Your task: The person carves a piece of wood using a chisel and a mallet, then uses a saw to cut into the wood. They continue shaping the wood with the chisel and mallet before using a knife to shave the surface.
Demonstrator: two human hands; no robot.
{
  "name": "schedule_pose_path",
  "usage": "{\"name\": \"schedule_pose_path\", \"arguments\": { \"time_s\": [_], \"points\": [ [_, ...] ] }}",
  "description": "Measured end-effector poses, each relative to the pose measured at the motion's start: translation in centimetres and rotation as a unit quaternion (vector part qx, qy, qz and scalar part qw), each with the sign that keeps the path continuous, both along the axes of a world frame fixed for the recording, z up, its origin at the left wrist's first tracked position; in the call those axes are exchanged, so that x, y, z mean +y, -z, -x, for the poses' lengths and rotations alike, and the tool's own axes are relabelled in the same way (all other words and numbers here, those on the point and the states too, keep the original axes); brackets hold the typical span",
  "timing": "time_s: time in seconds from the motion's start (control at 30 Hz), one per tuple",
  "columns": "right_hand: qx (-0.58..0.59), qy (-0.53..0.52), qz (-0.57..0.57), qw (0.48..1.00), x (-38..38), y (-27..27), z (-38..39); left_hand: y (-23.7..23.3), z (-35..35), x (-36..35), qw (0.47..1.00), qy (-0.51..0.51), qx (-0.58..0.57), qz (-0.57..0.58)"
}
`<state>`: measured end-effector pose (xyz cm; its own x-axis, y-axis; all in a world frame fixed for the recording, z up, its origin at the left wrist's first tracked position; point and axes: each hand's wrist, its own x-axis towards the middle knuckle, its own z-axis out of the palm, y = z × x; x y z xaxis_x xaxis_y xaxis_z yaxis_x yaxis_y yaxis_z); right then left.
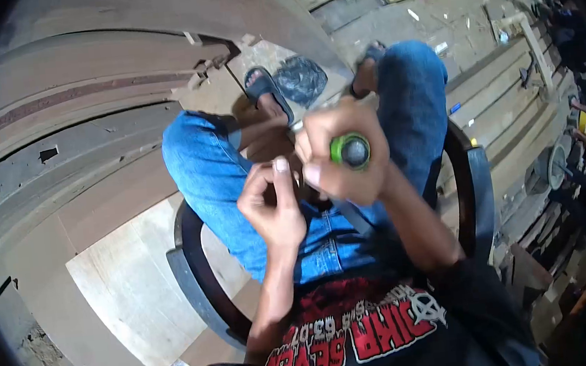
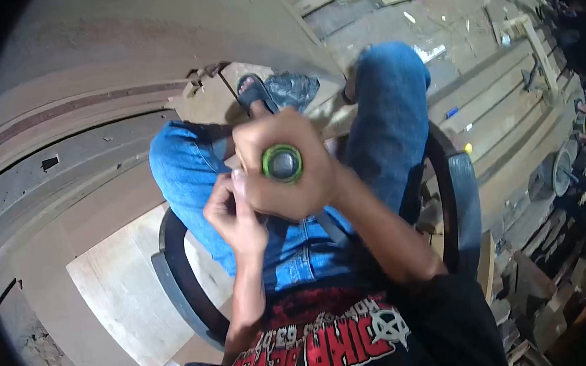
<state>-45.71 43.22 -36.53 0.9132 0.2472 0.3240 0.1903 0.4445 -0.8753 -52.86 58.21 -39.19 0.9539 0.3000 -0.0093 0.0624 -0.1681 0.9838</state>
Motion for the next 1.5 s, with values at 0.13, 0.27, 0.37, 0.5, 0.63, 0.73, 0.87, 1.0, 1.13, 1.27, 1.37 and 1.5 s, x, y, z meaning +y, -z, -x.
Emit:
{"name": "schedule_pose_path", "arguments": {
  "time_s": [0.13,0.27,0.37,0.5,0.63,0.73,0.87,1.0,1.13,1.27,1.37,1.5],
  "points": [
    [-0.007,0.002,-0.005,1.000,-3.1,-5.3,-0.9,-0.3,-0.1,-0.4,0.999,-0.010,0.027,-0.033],
    [-0.059,0.049,0.058,0.995,-2.8,-5.4,-1.1,-0.8,-0.3,-1.2,1.000,0.000,0.014,0.002],
    [0.055,0.042,-0.008,0.998,1.1,0.3,-0.7,0.2,0.0,-1.7,0.998,0.024,-0.034,-0.049],
    [-0.046,0.058,0.038,0.997,-1.1,-1.7,-0.8,-0.4,0.0,-1.3,0.998,0.030,-0.021,-0.048],
    [-0.002,0.072,-0.024,0.997,-3.6,-8.0,-0.3,-1.0,0.2,-0.6,0.996,0.028,-0.032,-0.078],
    [-0.076,0.097,0.011,0.992,-2.6,-4.0,0.0,-0.1,0.5,0.4,0.997,-0.003,-0.034,-0.076],
    [0.039,0.044,-0.049,0.997,-0.3,1.7,1.5,-0.6,1.1,-0.7,0.994,0.019,-0.042,-0.103],
    [-0.007,0.101,-0.063,0.993,-3.1,-4.7,0.8,-0.4,0.7,0.4,0.996,-0.014,-0.037,-0.080],
    [-0.036,0.089,-0.020,0.995,-2.2,-4.9,0.9,-0.1,0.4,0.4,0.997,-0.029,-0.036,-0.054],
    [-0.027,0.024,0.032,0.999,0.3,1.0,1.1,-0.7,0.8,-0.1,0.996,-0.006,-0.024,-0.083],
    [-0.096,0.038,0.039,0.994,-0.9,-2.4,0.6,0.5,1.0,0.5,0.996,0.006,-0.067,-0.063],
    [-0.078,0.029,-0.070,0.994,-1.3,-9.6,0.3,-0.8,1.3,-0.1,0.999,-0.009,-0.015,-0.049]
  ]
}}
